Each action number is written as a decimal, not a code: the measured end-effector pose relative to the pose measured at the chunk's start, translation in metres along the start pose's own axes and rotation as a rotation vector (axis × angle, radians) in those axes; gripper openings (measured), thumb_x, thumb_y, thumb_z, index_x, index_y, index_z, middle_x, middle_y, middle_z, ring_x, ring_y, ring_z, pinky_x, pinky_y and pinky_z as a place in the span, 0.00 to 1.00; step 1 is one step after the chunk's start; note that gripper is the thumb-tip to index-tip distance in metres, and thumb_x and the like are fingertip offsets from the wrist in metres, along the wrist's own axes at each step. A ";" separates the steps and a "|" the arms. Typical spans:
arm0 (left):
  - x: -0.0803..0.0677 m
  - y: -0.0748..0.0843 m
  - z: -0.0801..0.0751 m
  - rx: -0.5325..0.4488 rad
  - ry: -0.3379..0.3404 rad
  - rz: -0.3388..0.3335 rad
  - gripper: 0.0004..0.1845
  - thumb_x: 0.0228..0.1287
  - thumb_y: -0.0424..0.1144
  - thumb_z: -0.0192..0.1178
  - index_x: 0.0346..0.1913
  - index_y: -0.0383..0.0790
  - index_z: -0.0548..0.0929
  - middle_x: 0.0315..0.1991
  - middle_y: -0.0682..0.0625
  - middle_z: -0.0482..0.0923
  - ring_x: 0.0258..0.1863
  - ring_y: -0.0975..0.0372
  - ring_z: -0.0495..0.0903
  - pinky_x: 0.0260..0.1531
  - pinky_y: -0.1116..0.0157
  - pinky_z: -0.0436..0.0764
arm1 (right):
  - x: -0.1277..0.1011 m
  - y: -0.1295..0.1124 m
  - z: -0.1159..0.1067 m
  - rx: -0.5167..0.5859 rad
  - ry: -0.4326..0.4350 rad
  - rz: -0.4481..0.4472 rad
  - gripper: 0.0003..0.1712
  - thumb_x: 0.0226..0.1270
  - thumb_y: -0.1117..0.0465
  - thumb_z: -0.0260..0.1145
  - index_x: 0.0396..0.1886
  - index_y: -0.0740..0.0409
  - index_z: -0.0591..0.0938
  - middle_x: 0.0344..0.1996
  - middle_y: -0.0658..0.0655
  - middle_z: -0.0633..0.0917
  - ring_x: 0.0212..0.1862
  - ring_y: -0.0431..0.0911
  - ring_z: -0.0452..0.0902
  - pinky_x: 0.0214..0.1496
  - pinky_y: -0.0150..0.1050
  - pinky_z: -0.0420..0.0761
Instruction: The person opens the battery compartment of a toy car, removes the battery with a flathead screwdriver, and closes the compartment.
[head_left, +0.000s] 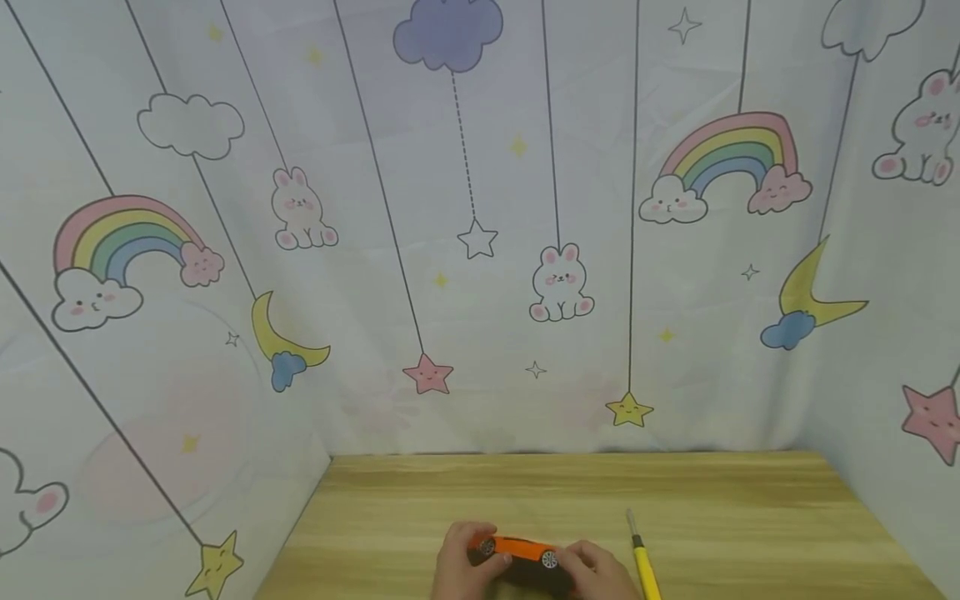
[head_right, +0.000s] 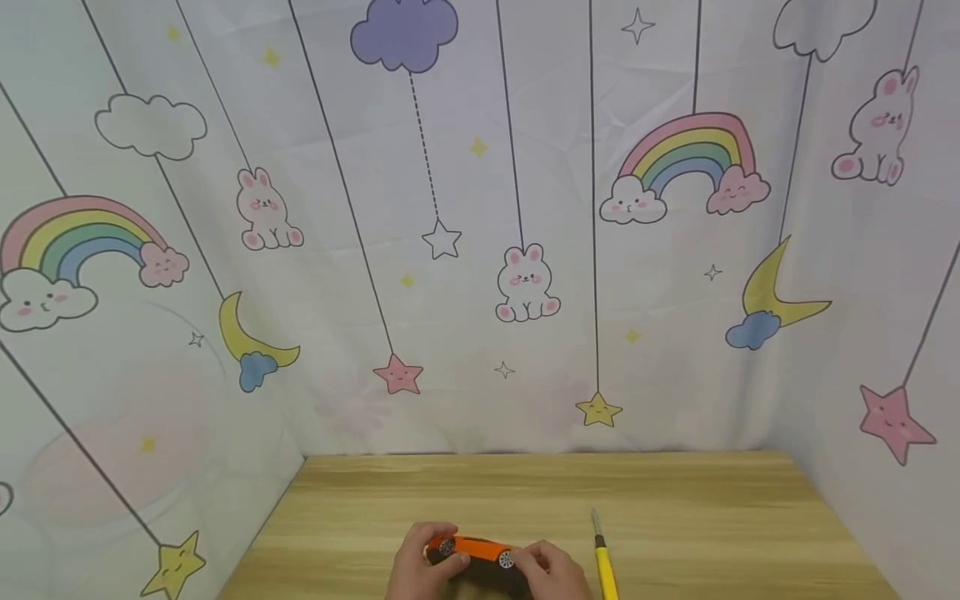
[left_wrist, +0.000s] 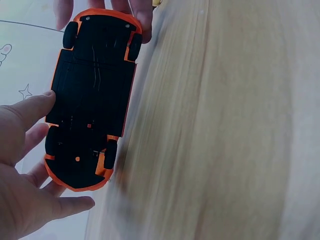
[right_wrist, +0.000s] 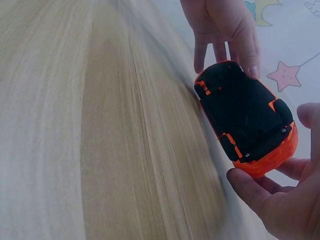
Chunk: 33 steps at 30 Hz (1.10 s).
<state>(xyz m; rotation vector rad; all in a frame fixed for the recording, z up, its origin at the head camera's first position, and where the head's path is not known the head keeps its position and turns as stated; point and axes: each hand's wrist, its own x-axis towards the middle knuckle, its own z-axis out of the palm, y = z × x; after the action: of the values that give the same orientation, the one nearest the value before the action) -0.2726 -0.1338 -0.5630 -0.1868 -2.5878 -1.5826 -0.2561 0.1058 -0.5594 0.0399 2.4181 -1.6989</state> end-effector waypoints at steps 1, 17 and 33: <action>0.000 0.000 0.000 0.000 0.003 -0.007 0.25 0.51 0.44 0.79 0.52 0.40 0.86 0.50 0.49 0.78 0.51 0.54 0.77 0.52 0.51 0.79 | 0.000 0.001 0.001 -0.005 -0.004 0.006 0.27 0.73 0.39 0.62 0.42 0.61 0.85 0.34 0.54 0.86 0.30 0.45 0.78 0.32 0.40 0.79; 0.002 -0.002 0.002 -0.013 0.035 -0.022 0.18 0.53 0.48 0.78 0.44 0.45 0.88 0.44 0.52 0.77 0.50 0.56 0.77 0.55 0.49 0.77 | 0.005 0.006 -0.008 -0.012 -0.111 -0.056 0.32 0.65 0.39 0.72 0.53 0.61 0.80 0.44 0.57 0.87 0.45 0.54 0.85 0.45 0.56 0.85; 0.005 0.000 0.002 0.000 -0.001 -0.073 0.19 0.57 0.53 0.75 0.44 0.44 0.88 0.44 0.51 0.77 0.49 0.53 0.79 0.52 0.45 0.81 | 0.006 0.018 -0.010 0.044 -0.123 -0.164 0.32 0.67 0.49 0.73 0.59 0.65 0.76 0.40 0.60 0.87 0.39 0.52 0.87 0.38 0.49 0.87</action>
<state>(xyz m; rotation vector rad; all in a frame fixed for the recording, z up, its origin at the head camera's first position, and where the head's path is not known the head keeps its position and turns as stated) -0.2776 -0.1318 -0.5632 -0.0947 -2.6239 -1.6068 -0.2610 0.1212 -0.5739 -0.2559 2.3505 -1.7648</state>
